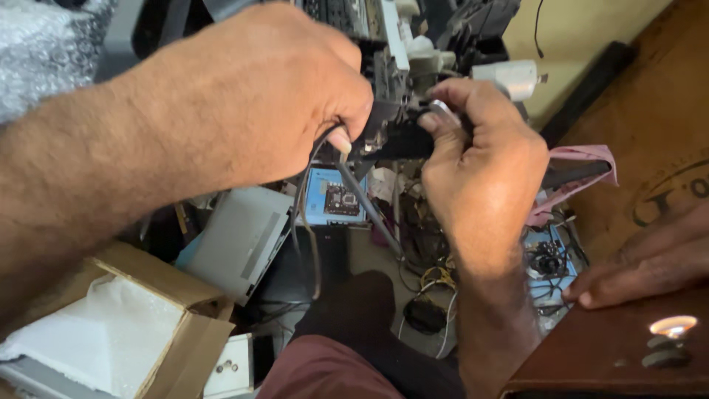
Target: The person manipulates internal components and wiring inside a disassembled printer, using their hands and a pair of tweezers to route and secure small cables and connectors within the internal chassis.
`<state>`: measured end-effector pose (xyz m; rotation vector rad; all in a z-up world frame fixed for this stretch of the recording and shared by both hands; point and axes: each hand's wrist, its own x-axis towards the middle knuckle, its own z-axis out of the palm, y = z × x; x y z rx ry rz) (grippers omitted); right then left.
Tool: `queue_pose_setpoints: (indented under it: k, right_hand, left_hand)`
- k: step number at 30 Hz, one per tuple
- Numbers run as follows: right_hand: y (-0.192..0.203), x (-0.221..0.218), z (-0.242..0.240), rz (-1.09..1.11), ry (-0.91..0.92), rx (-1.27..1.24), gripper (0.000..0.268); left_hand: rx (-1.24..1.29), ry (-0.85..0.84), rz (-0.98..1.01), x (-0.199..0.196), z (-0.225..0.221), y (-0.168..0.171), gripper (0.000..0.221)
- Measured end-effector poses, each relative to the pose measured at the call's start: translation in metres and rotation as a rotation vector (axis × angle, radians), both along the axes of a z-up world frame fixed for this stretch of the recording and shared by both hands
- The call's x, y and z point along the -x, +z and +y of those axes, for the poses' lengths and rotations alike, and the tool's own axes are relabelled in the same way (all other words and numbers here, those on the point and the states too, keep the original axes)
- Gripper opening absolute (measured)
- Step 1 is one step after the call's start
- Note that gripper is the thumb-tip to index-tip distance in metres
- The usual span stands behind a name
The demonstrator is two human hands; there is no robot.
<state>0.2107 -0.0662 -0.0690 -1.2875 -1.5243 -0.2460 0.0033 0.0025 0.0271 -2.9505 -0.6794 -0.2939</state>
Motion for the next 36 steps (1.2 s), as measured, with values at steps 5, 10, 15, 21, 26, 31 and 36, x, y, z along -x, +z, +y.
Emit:
queue_pose_setpoints:
  k: [5, 10, 15, 21, 26, 31, 36]
  right_hand:
    - [0.000, 0.000, -0.004, -0.011, 0.020, 0.004, 0.019]
    - [-0.004, -0.005, -0.007, -0.021, 0.094, -0.040, 0.023]
    - [-0.013, -0.007, -0.017, 0.083, 0.132, -0.115, 0.025]
    - [-0.032, -0.006, -0.036, 0.226, 0.082, -0.112, 0.010]
    - [-0.041, 0.001, -0.040, 0.201, 0.051, -0.138, 0.014]
    - [-0.049, 0.005, -0.038, 0.201, 0.074, -0.159, 0.017]
    - [-0.053, -0.001, -0.039, 0.182, 0.085, -0.162, 0.020]
  left_hand:
    - [0.009, -0.057, -0.020, -0.001, -0.001, 0.001, 0.005]
    - [0.021, 0.010, 0.041, -0.002, -0.009, 0.005, 0.006]
    - [-0.078, -0.090, -0.085, 0.001, -0.019, 0.004, 0.005]
    - [-0.184, -0.162, -0.405, 0.004, -0.054, 0.001, 0.006]
    - [-0.189, -0.050, -0.561, -0.012, -0.070, -0.021, 0.010]
    - [-0.406, 0.038, -0.496, -0.021, -0.072, -0.034, 0.012]
    - [-0.473, 0.075, -0.394, -0.025, -0.070, -0.033, 0.008]
